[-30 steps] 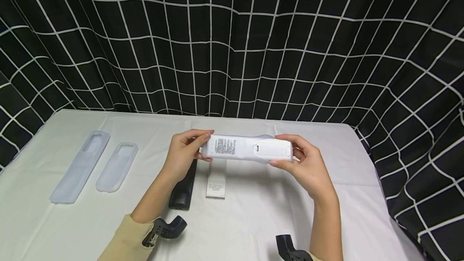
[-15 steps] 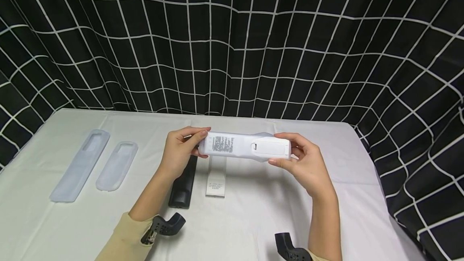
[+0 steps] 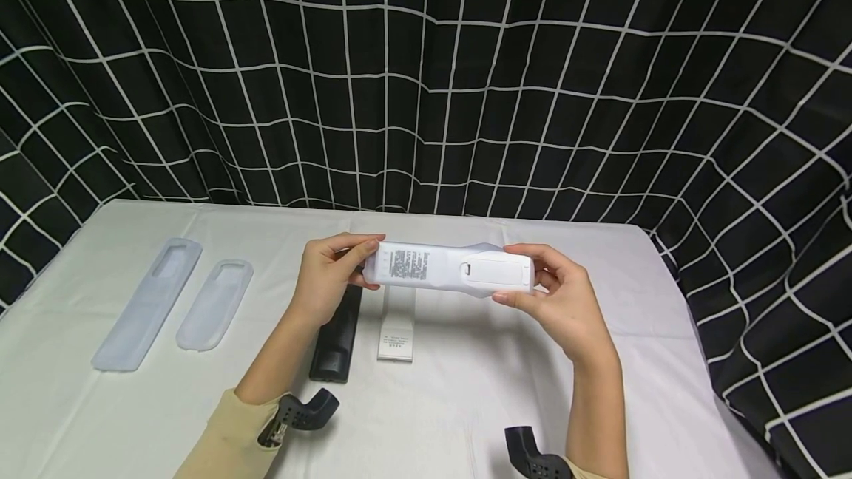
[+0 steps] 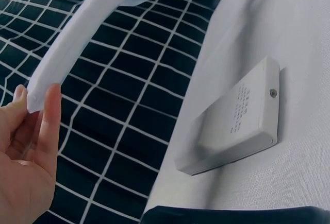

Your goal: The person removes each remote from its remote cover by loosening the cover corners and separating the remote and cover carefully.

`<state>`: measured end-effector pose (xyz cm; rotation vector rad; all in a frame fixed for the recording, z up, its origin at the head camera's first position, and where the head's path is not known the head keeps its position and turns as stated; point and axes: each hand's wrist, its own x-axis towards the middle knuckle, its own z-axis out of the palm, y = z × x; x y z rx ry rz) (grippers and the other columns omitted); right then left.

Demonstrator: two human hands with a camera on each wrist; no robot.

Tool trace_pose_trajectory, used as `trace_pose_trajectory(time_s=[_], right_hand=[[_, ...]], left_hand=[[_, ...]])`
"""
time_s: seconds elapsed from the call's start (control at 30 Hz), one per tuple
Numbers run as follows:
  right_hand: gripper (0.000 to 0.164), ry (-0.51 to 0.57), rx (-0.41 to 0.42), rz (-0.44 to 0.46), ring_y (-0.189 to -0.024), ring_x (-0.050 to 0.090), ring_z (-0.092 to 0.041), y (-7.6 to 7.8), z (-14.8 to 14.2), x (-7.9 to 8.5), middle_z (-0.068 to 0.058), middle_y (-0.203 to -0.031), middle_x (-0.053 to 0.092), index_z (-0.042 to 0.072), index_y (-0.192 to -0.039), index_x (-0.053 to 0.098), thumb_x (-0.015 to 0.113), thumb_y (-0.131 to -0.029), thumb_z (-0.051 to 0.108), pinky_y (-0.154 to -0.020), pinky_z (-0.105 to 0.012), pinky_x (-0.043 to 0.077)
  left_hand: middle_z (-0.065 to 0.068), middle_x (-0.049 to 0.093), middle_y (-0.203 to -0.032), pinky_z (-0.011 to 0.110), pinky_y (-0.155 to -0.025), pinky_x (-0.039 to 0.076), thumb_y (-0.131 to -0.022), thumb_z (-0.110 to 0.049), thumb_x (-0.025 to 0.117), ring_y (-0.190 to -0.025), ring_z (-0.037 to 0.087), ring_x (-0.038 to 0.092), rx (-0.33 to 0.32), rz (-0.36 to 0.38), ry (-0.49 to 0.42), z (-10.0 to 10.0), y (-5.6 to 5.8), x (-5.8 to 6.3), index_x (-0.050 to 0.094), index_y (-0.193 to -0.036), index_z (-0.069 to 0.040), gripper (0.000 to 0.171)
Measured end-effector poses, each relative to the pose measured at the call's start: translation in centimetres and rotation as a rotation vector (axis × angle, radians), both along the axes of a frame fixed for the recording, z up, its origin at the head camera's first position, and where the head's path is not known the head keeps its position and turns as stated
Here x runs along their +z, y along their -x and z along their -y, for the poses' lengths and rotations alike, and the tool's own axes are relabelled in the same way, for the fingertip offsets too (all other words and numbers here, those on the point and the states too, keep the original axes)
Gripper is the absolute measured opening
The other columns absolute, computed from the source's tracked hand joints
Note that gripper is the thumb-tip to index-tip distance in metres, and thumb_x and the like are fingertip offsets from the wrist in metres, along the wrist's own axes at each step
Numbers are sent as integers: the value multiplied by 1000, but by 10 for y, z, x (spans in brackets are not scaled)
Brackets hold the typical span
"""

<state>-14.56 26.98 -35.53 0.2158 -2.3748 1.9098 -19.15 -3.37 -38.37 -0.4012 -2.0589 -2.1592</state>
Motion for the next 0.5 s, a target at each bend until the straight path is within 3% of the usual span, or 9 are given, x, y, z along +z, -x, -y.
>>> trace_pose_trajectory(time_s=[0.5], right_hand=[[58,3,11,0,-96,71,-5,1,1,0,4,-111,68,11,-126,73,85,-76,-16,-78,-19,61]], left_hand=[[25,69,-104,32,-59,64,-100,1,68,-81,16,73,23,-11,24,2,0,-1,76,-113,12,18]])
